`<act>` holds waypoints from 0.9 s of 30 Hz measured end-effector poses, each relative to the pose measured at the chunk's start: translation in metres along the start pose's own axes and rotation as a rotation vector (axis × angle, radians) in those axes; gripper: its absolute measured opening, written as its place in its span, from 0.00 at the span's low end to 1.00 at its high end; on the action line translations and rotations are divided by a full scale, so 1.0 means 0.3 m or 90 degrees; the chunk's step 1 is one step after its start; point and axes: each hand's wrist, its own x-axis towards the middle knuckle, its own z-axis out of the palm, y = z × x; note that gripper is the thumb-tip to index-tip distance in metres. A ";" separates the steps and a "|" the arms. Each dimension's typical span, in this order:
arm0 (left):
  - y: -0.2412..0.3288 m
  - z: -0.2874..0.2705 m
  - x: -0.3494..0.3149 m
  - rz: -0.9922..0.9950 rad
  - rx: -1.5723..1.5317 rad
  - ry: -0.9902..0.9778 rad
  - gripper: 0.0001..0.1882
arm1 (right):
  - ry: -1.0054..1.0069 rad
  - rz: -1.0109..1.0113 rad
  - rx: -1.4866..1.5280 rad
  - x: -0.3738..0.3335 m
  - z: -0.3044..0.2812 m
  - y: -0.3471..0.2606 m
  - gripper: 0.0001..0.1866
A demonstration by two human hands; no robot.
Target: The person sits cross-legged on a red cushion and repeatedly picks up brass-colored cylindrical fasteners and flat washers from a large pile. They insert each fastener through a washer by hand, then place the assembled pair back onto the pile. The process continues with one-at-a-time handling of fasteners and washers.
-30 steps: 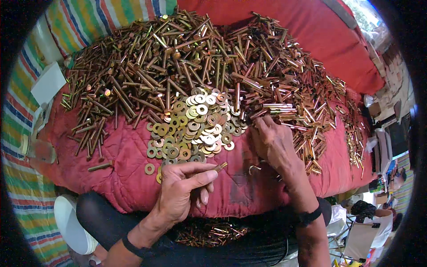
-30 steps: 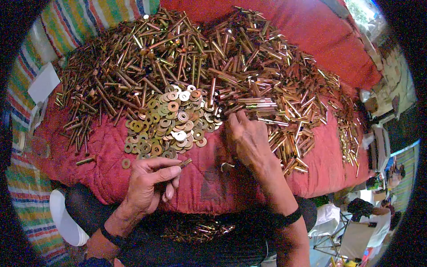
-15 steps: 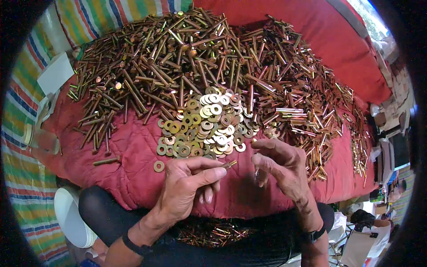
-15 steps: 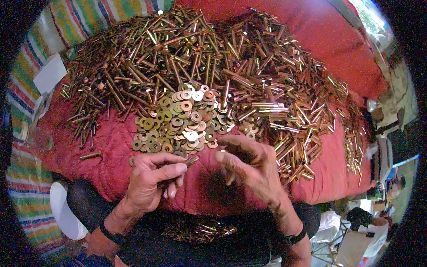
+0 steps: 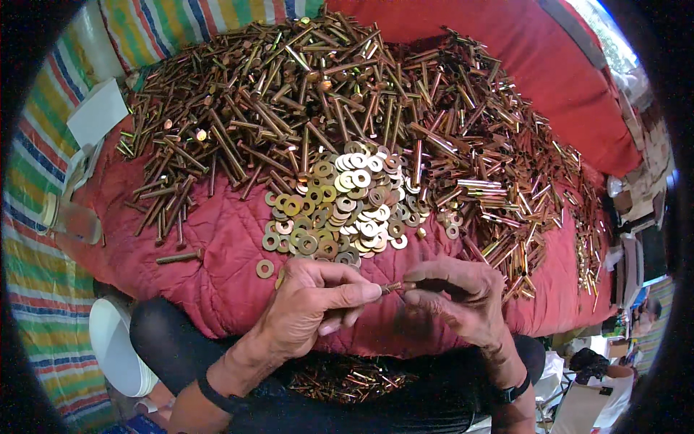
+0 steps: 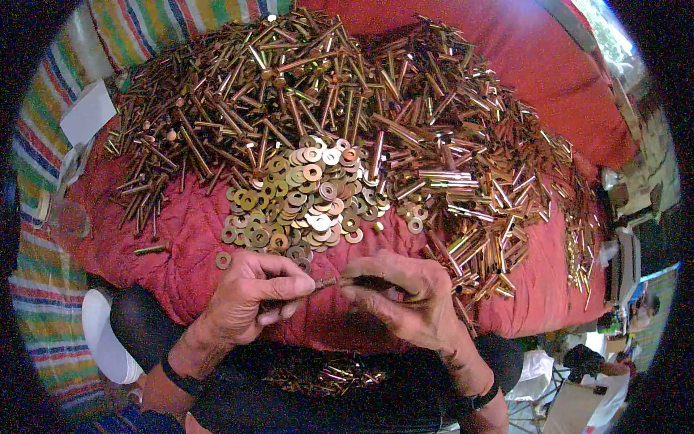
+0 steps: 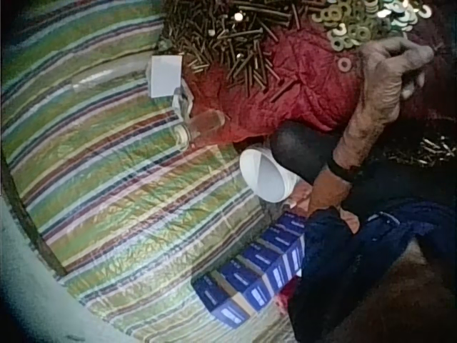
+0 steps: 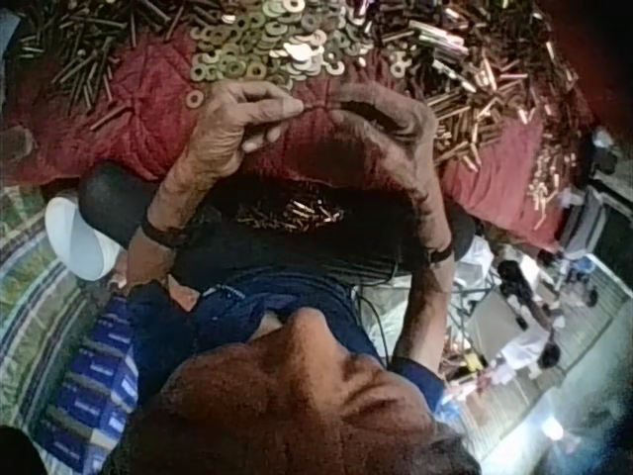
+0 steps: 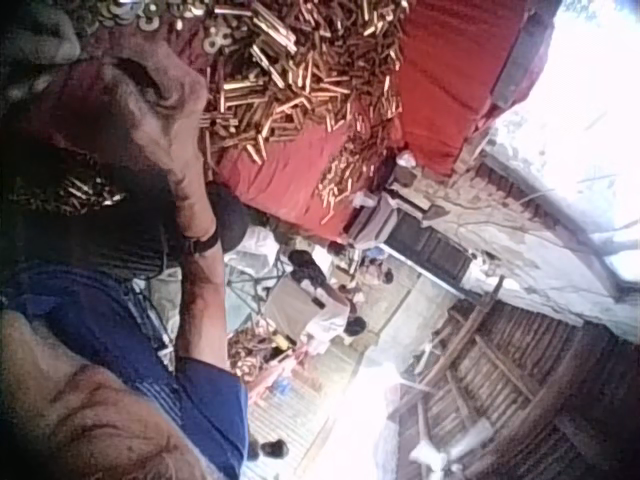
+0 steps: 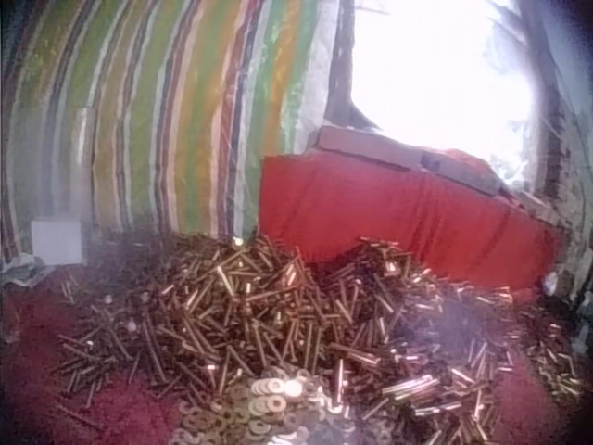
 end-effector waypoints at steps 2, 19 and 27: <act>-0.001 -0.006 0.003 -0.022 -0.007 -0.009 0.08 | 0.004 -0.083 -0.063 0.009 0.002 0.002 0.13; -0.013 0.023 -0.013 0.167 0.270 0.025 0.07 | 0.012 -0.046 -0.036 -0.004 0.022 -0.009 0.10; -0.030 0.047 -0.021 0.319 0.356 0.042 0.07 | -0.014 0.064 -0.052 -0.013 0.032 -0.009 0.22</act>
